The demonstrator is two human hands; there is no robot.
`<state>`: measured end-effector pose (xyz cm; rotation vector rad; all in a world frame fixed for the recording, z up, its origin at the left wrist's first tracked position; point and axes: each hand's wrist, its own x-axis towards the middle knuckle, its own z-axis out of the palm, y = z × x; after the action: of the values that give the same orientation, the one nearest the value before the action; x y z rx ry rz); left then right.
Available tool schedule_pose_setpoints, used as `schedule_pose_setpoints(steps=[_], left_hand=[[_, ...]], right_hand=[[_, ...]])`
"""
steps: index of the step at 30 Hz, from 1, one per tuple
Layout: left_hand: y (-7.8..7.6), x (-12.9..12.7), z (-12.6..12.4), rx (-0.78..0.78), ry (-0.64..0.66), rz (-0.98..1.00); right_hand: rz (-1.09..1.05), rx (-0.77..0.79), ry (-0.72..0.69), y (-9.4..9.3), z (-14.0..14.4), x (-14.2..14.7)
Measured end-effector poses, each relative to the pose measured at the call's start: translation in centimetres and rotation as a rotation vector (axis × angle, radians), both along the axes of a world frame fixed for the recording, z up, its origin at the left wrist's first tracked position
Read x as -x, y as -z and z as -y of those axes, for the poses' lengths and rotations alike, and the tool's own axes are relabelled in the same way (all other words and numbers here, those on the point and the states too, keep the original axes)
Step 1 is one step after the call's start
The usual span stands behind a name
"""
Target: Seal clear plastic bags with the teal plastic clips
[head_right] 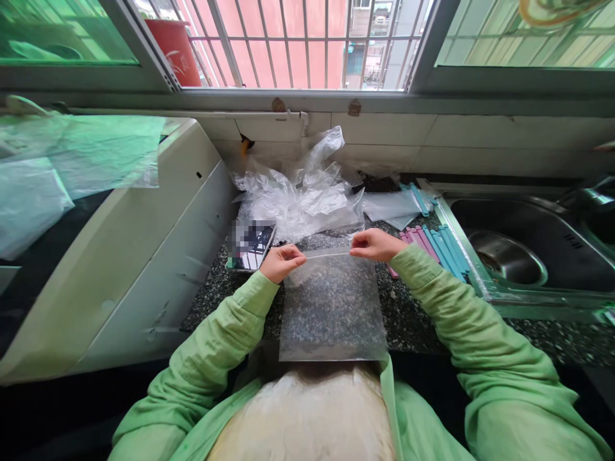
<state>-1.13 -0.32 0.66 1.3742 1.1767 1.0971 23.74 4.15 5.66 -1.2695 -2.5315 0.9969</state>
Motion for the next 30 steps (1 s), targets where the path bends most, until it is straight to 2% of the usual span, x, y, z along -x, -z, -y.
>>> schedule_pose_setpoints(steps=[5, 10, 14, 18, 20, 22, 26, 30], left_hand=[[-0.1, -0.2, 0.0, 0.03, -0.01, 0.044], [0.3, 0.0, -0.3, 0.093, 0.031, 0.043], [0.4, 0.4, -0.6, 0.078, 0.073, -0.149], [-0.2, 0.3, -0.6, -0.158, 0.02, -0.523], [-0.5, -0.1, -0.6, -0.245, 0.016, -0.65], [-0.8, -0.4, -0.7, -0.268, 0.057, -0.685], [-0.8, -0.8, -1.0, -0.228, 0.161, -0.602], [-0.6, -0.8, -1.1, -0.213, 0.156, -0.532]], right_hand=[[-0.199, 0.133, 0.134, 0.7, 0.2, -1.1], [-0.334, 0.093, 0.27, 1.4, 0.4, -0.7], [-0.309, 0.063, 0.234, 1.0, 0.4, -0.5], [-0.269, 0.022, 0.178, 0.5, 0.5, -0.3], [-0.252, -0.005, 0.155, 0.3, 0.5, -0.1], [-0.236, -0.037, 0.143, 0.1, 0.6, 0.0], [-0.238, -0.078, 0.14, -0.2, 0.6, 0.2], [-0.244, -0.084, 0.147, -0.2, 0.4, 0.3]])
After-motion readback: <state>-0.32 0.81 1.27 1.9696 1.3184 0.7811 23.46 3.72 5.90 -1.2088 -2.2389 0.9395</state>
